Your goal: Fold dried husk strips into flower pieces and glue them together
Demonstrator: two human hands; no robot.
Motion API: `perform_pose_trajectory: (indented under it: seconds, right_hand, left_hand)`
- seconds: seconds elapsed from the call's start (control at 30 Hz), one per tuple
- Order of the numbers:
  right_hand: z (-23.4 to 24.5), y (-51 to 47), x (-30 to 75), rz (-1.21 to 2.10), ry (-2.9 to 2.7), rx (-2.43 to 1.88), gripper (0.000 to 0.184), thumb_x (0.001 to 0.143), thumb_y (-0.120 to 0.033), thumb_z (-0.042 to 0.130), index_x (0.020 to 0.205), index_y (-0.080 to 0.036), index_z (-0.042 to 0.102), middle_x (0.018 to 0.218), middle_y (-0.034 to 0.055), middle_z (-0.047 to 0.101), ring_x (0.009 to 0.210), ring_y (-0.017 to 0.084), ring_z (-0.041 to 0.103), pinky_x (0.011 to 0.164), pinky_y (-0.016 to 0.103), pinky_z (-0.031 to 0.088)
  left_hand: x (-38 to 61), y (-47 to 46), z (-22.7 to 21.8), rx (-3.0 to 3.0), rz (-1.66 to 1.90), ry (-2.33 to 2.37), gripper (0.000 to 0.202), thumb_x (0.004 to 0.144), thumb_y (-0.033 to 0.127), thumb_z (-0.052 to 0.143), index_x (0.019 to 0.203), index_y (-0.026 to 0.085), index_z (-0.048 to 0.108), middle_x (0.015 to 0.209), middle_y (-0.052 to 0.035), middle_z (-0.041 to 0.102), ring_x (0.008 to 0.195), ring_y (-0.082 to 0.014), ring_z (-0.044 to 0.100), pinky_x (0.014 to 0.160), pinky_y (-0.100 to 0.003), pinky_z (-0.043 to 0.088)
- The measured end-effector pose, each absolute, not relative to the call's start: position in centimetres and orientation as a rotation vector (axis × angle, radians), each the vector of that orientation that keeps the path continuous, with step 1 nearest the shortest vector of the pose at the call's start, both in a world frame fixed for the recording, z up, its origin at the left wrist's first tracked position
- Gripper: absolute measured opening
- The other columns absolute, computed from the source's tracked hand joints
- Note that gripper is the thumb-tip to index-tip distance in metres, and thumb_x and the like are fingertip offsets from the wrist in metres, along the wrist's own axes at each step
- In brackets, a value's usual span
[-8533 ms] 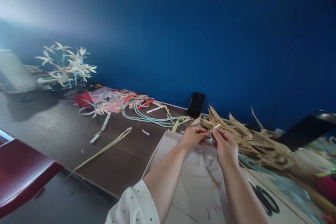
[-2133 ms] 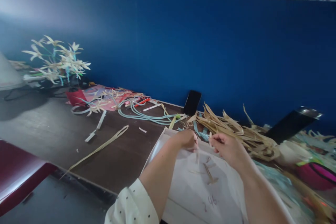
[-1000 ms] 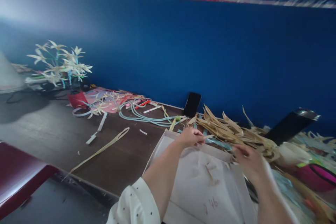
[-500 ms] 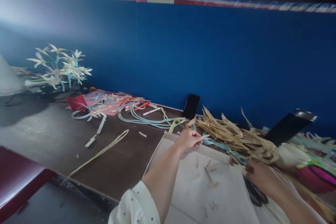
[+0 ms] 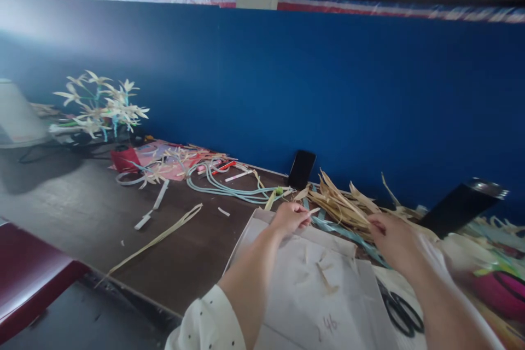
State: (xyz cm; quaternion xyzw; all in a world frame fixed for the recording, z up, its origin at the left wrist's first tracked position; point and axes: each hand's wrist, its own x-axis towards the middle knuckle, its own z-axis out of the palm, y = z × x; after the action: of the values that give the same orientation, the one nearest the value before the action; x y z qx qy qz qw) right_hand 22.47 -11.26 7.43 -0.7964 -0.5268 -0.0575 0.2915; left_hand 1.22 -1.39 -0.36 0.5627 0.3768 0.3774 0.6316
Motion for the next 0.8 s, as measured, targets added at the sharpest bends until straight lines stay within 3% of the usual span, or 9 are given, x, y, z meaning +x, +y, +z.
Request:
perform_pose_trajectory:
  seconds: [0.1, 0.3, 0.53, 0.8]
  right_hand:
    - [7.5, -9.8, 19.9, -0.218, -1.486, -2.086, 0.025, 0.072, -0.032, 0.053, 0.09, -0.026, 0.069, 0.082, 0.0079, 0.067, 0.065, 0.023, 0.058, 0.055, 0.032, 0.036]
    - [2.9, -7.8, 16.3, 0.127, -1.364, -1.739, 0.041, 0.076, -0.032, 0.045, 0.112, -0.02, 0.062, 0.087, 0.0061, 0.069, 0.08, 0.022, 0.062, 0.07, 0.032, 0.045]
    - [0.1, -7.8, 16.6, 0.637, -1.042, -1.607, 0.05, 0.069, -0.048, 0.057, 0.107, -0.017, 0.067, 0.078, 0.0063, 0.068, 0.057, 0.016, 0.056, 0.045, 0.024, 0.038]
    - [-0.2, -8.1, 16.3, 0.79, -0.985, -1.537, 0.046, 0.066, -0.043, 0.065, 0.105, -0.019, 0.069, 0.067, 0.0023, 0.065, 0.052, 0.013, 0.05, 0.042, 0.022, 0.031]
  left_hand:
    - [1.2, -1.4, -0.3, 1.297, 0.859, 0.839, 0.024, 0.074, 0.033, 0.065, 0.08, 0.009, 0.065, 0.074, -0.0079, 0.066, 0.062, -0.0101, 0.061, 0.062, -0.025, 0.053]
    - [1.7, -1.0, -0.1, 1.222, 0.912, 0.836, 0.025, 0.074, 0.032, 0.065, 0.079, 0.008, 0.063, 0.071, -0.0071, 0.065, 0.058, -0.01, 0.059, 0.052, -0.022, 0.049]
    - [1.8, -1.3, 0.0, 1.231, 0.941, 0.723, 0.032, 0.072, 0.039, 0.067, 0.083, 0.009, 0.063, 0.077, -0.0097, 0.067, 0.06, -0.0111, 0.06, 0.053, -0.023, 0.05]
    - [2.0, -2.1, 0.1, 1.326, 0.859, 0.727, 0.031, 0.071, 0.04, 0.067, 0.082, 0.01, 0.063, 0.072, -0.0072, 0.065, 0.063, -0.0122, 0.061, 0.05, -0.021, 0.05]
